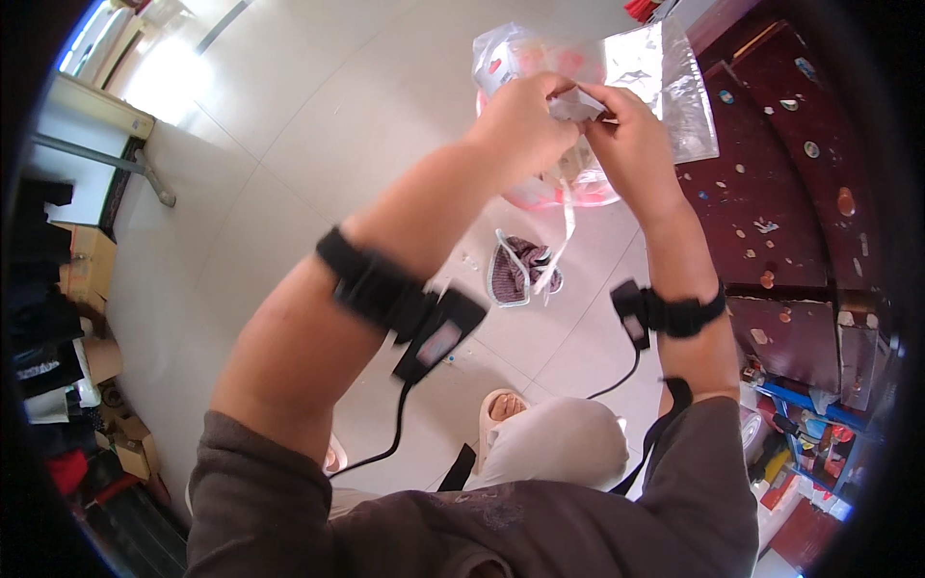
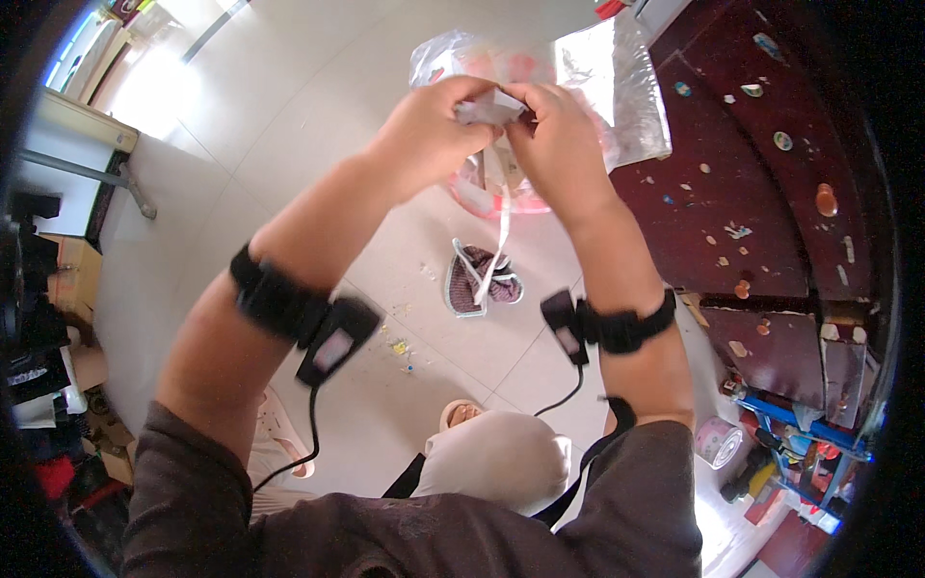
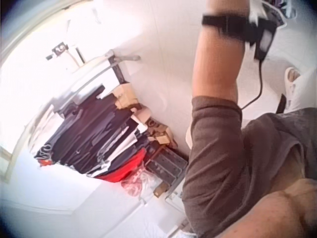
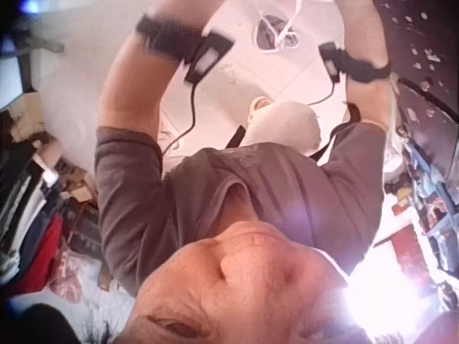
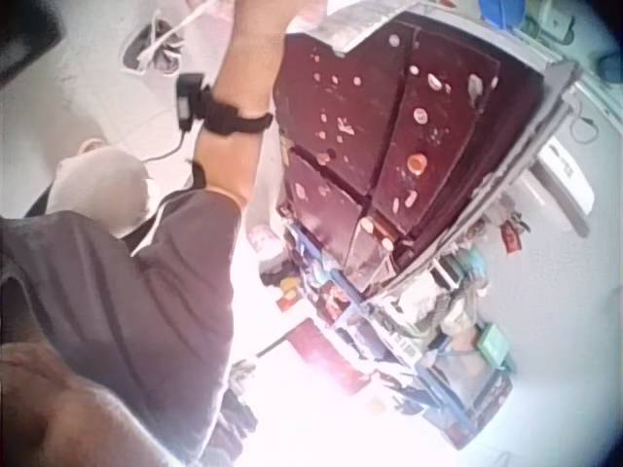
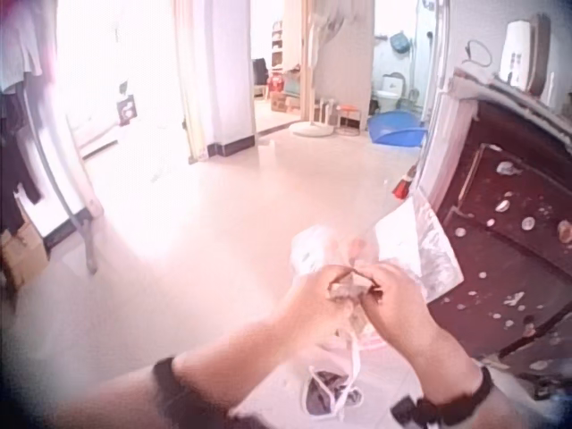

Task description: The person organizes a shelf, puts items into a red bag and a cabinet, and then sits on the floor to pick up debris and wipe the floor with a cloth.

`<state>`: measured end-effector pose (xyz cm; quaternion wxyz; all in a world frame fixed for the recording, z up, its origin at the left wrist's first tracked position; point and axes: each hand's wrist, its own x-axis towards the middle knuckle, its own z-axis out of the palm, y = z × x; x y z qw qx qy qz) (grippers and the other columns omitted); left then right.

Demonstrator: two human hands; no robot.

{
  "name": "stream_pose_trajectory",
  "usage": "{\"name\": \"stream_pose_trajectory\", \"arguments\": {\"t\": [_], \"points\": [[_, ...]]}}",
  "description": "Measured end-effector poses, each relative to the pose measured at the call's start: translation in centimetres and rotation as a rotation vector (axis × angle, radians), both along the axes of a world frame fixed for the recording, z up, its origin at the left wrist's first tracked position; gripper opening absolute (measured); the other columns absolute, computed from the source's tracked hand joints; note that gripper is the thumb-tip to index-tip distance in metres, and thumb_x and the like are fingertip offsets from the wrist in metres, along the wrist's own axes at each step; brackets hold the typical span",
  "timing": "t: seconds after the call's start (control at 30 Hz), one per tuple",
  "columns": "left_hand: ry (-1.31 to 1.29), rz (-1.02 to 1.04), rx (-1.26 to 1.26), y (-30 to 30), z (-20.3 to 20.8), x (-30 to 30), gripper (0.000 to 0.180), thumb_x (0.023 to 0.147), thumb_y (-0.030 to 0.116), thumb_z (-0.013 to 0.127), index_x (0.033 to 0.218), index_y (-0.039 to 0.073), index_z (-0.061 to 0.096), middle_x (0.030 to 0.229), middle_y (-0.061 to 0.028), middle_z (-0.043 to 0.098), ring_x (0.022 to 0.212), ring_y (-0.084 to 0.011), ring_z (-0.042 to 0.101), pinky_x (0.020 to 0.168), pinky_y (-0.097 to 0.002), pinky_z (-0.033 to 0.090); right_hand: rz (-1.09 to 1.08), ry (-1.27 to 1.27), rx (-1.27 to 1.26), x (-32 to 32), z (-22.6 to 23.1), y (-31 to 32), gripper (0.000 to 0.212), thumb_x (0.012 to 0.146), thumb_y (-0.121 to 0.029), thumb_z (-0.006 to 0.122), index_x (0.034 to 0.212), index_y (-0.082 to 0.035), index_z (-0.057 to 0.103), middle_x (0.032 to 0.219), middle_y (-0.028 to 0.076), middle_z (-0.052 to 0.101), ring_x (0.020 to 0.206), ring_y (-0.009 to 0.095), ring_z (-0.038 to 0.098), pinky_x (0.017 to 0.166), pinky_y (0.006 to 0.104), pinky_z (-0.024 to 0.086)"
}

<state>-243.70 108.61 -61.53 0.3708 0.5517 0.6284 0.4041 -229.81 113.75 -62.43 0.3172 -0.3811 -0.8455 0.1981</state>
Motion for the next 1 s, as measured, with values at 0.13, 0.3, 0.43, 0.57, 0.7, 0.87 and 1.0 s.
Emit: {"name": "stream_pose_trajectory", "arguments": {"t": [0.13, 0.3, 0.43, 0.57, 0.7, 0.87, 1.0], "points": [[-0.032, -0.01, -0.18, 0.4, -2.3, -0.1, 0.031, 0.072, 0.015, 0.057, 0.099, 0.0, 0.053, 0.082, -0.0083, 0.056, 0.069, -0.0138, 0.052, 0.058, -0.025, 0.042, -0.009, -0.251, 0.045, 3.6, -3.2, 3.2, 0.027, 0.069, -0.006, 0.054, 0.096, -0.002, 0.054, 0.091, 0.015, 0.055, 0.078, 0.024, 0.054, 0.069, 0.0307, 0.043], [-0.169, 0.137, -0.202, -3.7, -6.5, -2.7, 0.03, 0.074, 0.008, 0.051, 0.104, 0.004, 0.053, 0.079, -0.0056, 0.054, 0.066, -0.0119, 0.05, 0.059, -0.0237, 0.042, -0.019, -0.225, -0.286, 3.6, -2.4, 1.3, 0.033, 0.071, -0.004, 0.05, 0.104, 0.001, 0.05, 0.101, 0.016, 0.054, 0.088, 0.029, 0.052, 0.079, 0.034, 0.041], [0.012, 0.244, -0.001, -8.5, -11.4, -4.8, 0.027, 0.071, 0.004, 0.051, 0.098, 0.002, 0.054, 0.074, -0.009, 0.057, 0.061, -0.013, 0.054, 0.058, -0.0253, 0.044, 0.07, -0.293, 0.588, 3.5, -3.9, 0.4, 0.038, 0.073, 0.003, 0.046, 0.109, -0.007, 0.05, 0.106, 0.012, 0.052, 0.098, 0.029, 0.047, 0.081, 0.031, 0.039], [-0.128, 0.361, -0.489, -16.1, -18.0, -7.8, 0.026, 0.074, 0.001, 0.047, 0.099, 0.005, 0.051, 0.075, -0.0042, 0.051, 0.058, -0.01, 0.05, 0.054, -0.0211, 0.041, 0.388, -0.041, -0.401, 1.7, -3.4, -6.5, 0.03, 0.071, 0.004, 0.048, 0.1, -0.005, 0.055, 0.095, 0.013, 0.054, 0.084, 0.026, 0.053, 0.074, 0.0293, 0.042], [-0.025, 0.279, -0.779, -24.2, -23.7, -6.2, 0.034, 0.068, 0.002, 0.054, 0.102, 0.005, 0.049, 0.074, -0.0062, 0.051, 0.061, -0.0126, 0.051, 0.056, -0.0236, 0.042, 0.698, -0.231, -0.588, 1.7, -14.8, -11.6, 0.029, 0.071, 0.002, 0.047, 0.098, -0.004, 0.055, 0.09, 0.014, 0.055, 0.084, 0.027, 0.052, 0.076, 0.0339, 0.042], [0.169, 0.193, -0.698, -26.0, -25.1, -3.0, 0.053, 0.064, 0.002, 0.057, 0.113, 0.007, 0.04, 0.093, -0.0116, 0.047, 0.075, -0.0196, 0.051, 0.067, -0.0297, 0.044, 0.648, -0.449, -0.366, 0.1, -24.9, -14.1, 0.042, 0.068, 0.006, 0.041, 0.109, -0.001, 0.045, 0.109, 0.016, 0.044, 0.1, 0.03, 0.042, 0.086, 0.0346, 0.037], [0.308, 0.136, -0.679, -24.2, -23.9, -1.8, 0.061, 0.062, 0.003, 0.058, 0.118, 0.008, 0.033, 0.109, -0.0159, 0.04, 0.093, -0.0297, 0.047, 0.079, -0.0355, 0.041, 0.513, -0.514, -0.248, -2.7, -26.3, -13.1, 0.052, 0.064, 0.009, 0.04, 0.115, 0.001, 0.037, 0.114, 0.017, 0.038, 0.106, 0.033, 0.035, 0.089, 0.0366, 0.034]]}}
